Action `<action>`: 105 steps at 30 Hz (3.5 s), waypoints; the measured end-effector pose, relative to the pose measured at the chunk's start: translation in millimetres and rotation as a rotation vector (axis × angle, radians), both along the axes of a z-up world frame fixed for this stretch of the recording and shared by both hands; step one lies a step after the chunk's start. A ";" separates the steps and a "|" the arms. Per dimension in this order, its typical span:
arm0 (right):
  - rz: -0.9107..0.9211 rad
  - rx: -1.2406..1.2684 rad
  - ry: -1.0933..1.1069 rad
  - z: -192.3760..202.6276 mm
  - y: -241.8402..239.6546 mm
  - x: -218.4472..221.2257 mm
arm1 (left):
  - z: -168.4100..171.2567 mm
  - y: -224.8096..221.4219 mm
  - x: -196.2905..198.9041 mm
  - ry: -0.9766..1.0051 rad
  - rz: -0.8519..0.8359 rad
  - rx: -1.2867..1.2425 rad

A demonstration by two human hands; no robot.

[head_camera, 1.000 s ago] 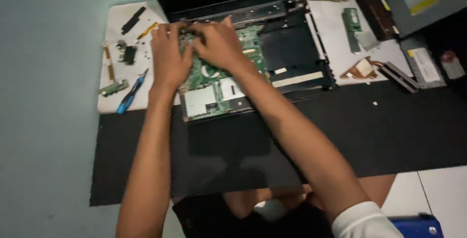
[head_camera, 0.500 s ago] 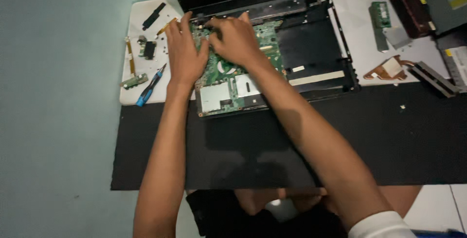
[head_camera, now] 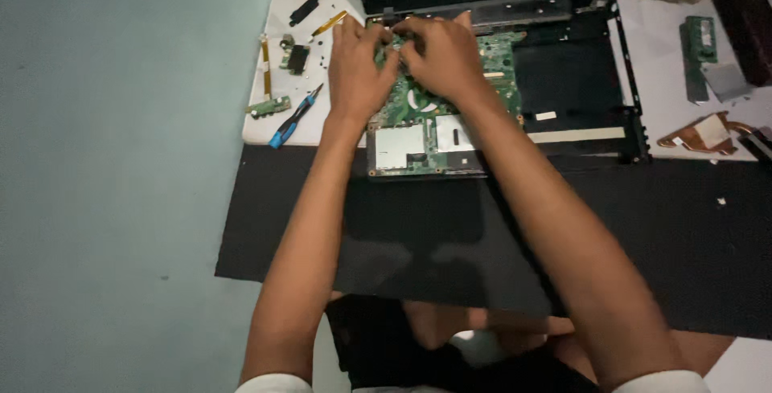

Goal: The person positions a motherboard inside a laptop chassis, connects internal ribbon cables by hand, and uses a screwdriver to secure the components.

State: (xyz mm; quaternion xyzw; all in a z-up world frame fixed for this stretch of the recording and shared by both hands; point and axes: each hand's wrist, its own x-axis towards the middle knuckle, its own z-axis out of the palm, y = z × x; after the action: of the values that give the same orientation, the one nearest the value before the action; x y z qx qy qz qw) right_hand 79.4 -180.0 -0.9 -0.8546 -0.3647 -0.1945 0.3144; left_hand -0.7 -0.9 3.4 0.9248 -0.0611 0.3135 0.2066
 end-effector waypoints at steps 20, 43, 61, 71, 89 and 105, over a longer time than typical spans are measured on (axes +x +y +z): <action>0.050 0.023 0.057 2.8 -5.8 -4.1 | -9.7 9.1 3.8 -0.015 0.123 -0.263; 0.069 0.009 0.018 11.0 -5.9 -10.4 | -9.5 7.5 1.8 0.034 0.164 0.035; 0.111 -0.005 -0.105 5.5 -8.4 -5.6 | 3.3 -28.9 29.5 -0.164 0.125 -0.027; 0.050 0.343 0.106 2.0 -10.6 12.3 | 8.8 -45.3 73.0 -0.121 -0.395 -0.551; 0.134 0.268 0.060 9.5 -13.8 -5.5 | 2.3 -40.1 67.7 -0.152 -0.331 -0.619; 0.146 0.276 0.116 11.9 -14.3 -6.9 | 11.9 -43.5 60.5 -0.105 -0.309 -0.641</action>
State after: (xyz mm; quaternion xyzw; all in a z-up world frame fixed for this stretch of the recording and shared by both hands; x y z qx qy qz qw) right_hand 72.5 -194.3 11.0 -0.7842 -0.3771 -0.1698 0.4626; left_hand 59.8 -44.4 15.3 0.7754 -0.1093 0.3287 0.5279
